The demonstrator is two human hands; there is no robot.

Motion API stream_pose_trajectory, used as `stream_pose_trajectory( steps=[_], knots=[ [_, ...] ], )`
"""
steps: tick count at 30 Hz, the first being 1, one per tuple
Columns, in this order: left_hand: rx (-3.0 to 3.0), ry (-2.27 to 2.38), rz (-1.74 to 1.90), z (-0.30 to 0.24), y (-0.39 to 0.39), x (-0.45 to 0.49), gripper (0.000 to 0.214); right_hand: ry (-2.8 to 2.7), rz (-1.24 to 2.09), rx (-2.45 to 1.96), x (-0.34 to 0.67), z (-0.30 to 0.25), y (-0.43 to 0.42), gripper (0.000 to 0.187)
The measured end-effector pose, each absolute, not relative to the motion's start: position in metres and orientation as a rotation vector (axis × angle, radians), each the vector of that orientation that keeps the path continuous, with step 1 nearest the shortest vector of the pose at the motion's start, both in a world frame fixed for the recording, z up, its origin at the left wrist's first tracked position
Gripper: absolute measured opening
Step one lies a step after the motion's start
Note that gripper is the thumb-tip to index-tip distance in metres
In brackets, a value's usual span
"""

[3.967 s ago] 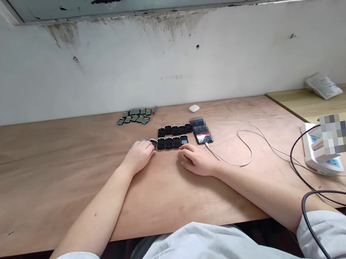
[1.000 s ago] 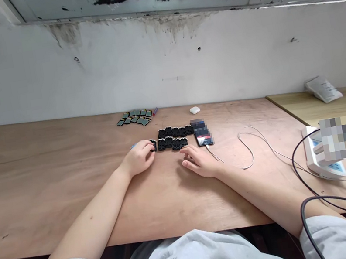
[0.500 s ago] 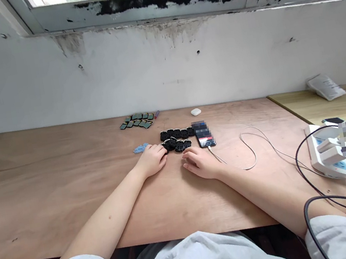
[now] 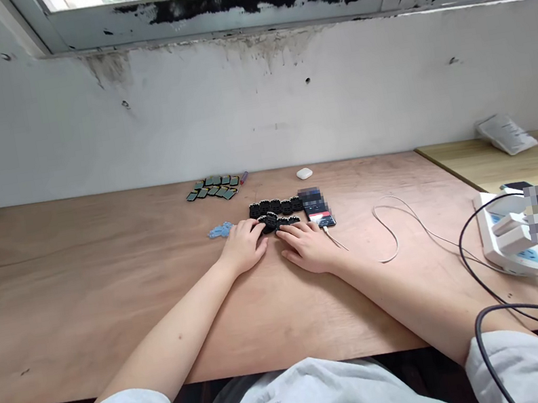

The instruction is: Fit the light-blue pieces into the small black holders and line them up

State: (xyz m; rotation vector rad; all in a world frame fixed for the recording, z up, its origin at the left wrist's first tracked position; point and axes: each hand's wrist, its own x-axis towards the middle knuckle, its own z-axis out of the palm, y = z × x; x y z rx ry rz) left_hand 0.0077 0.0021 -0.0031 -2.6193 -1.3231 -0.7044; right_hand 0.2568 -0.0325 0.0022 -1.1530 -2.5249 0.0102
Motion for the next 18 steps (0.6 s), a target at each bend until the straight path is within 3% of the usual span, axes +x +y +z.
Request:
stream_pose_trajectory(
  steps=[10, 18],
  knots=[
    [-2.667, -1.331, -0.743, -0.0066, 0.0042, 0.0071, 0.017, -2.454, -0.045, -1.246, 0.2586, 0.0033, -0.0338, 0.031],
    [-2.67, -1.371, -0.718, -0.0062, 0.0028, 0.0135, 0.014, -2.435, -0.068, -1.34, 0.2587, 0.0014, -0.0333, 0.031]
  ],
)
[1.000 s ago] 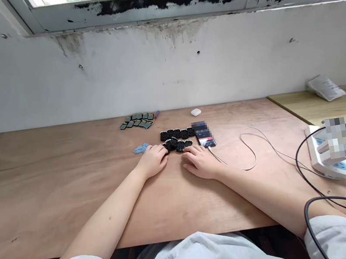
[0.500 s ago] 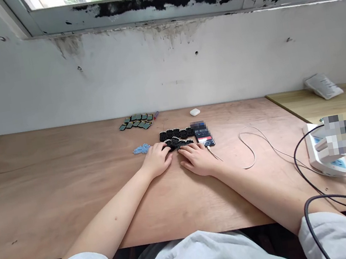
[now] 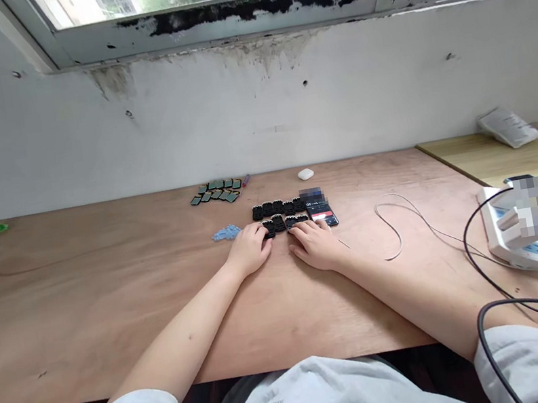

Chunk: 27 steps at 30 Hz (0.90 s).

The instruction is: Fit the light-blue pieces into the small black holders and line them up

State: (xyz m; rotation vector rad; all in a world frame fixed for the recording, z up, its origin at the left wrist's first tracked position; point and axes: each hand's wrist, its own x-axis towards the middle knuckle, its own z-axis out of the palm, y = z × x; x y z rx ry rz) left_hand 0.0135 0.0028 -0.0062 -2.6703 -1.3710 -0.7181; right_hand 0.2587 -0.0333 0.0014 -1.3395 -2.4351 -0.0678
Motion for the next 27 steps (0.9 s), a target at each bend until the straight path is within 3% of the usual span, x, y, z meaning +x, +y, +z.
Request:
stream_pose_trajectory(
  steps=[11, 19, 27],
  knots=[
    [-2.727, -1.333, -0.804, -0.004, 0.013, 0.014, 0.034, -2.394, -0.017, -1.363, 0.264, -0.004, -0.027, 0.039],
    [-2.749, -1.538, -0.605, -0.006, 0.043, 0.03, 0.079, -2.35, -0.072, -1.396, 0.267, -0.009, -0.023, 0.047],
    [-2.915, -1.507, -0.33, 0.001, 0.058, 0.03, 0.108, -1.816, -0.304, -1.945, 0.279, 0.0, -0.018, 0.054]
  ],
)
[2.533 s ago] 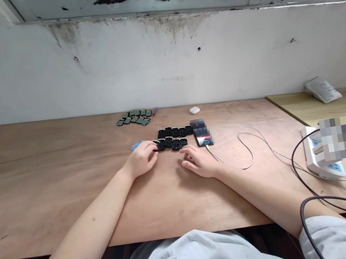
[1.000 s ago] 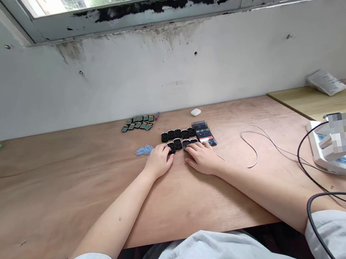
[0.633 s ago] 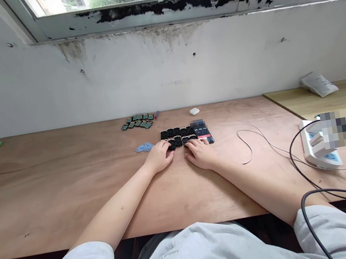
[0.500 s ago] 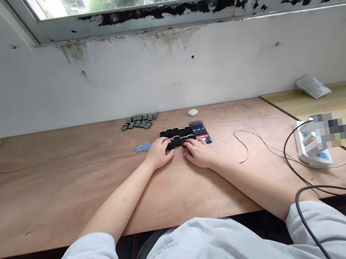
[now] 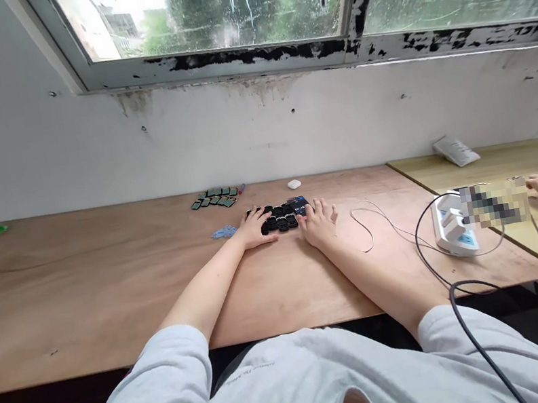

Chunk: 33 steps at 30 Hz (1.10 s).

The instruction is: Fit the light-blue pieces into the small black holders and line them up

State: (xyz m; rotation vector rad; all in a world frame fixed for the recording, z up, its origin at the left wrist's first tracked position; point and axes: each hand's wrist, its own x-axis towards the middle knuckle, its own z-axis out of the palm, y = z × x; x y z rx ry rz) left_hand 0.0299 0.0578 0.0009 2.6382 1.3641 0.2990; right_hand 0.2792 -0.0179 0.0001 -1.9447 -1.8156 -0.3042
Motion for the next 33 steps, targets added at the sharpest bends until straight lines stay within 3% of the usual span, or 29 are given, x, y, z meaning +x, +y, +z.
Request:
stream_pose_trajectory(
  steps=[5, 16, 27, 33],
  knots=[
    [2.658, 1.36, 0.287, 0.002, 0.064, 0.031, 0.104, -1.762, -0.17, -2.166, 0.283, -0.002, -0.02, 0.075],
    [2.744, 1.341, 0.297, 0.006, 0.059, 0.033, 0.097, -1.811, -0.044, -2.116, 0.29, -0.007, -0.021, 0.084],
    [2.772, 1.285, 0.308, 0.006, 0.061, 0.035, 0.089, -1.762, -0.083, -2.088, 0.286, -0.005, -0.027, 0.057],
    [2.802, 1.305, 0.285, 0.004, 0.067, 0.037, 0.095, -1.781, -0.061, -2.1, 0.28, -0.004, -0.034, 0.055]
  ],
)
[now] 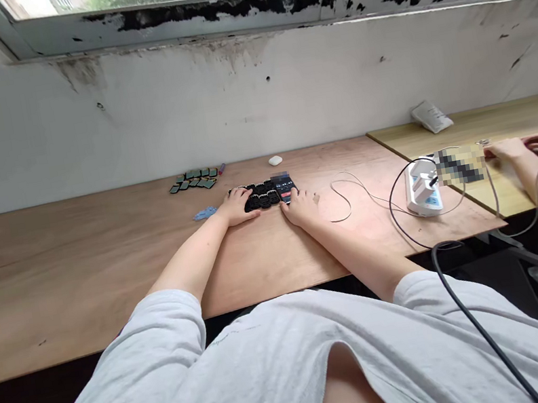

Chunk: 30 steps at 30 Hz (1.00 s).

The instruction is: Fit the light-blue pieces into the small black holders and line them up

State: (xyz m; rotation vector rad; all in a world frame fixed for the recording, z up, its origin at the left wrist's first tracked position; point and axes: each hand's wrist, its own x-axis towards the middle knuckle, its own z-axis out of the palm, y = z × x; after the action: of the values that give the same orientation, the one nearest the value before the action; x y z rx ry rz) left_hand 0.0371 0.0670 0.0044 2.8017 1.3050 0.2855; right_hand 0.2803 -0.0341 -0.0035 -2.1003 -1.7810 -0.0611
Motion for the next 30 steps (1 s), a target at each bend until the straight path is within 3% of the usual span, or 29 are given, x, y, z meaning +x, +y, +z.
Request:
stream_pose_trajectory(
  steps=[16, 25, 30],
  knots=[
    [2.792, 1.331, 0.198, 0.005, 0.07, 0.04, 0.088, -1.745, -0.063, -2.077, 0.279, -0.005, -0.034, 0.051],
    [2.905, 1.263, 0.183, 0.005, 0.073, 0.044, 0.085, -1.833, -0.298, -1.955, 0.258, -0.003, -0.042, 0.069],
    [2.985, 1.246, 0.351, 0.008, 0.068, 0.043, 0.081, -2.024, -0.31, -1.782, 0.242, 0.006, -0.044, 0.051]
  ],
)
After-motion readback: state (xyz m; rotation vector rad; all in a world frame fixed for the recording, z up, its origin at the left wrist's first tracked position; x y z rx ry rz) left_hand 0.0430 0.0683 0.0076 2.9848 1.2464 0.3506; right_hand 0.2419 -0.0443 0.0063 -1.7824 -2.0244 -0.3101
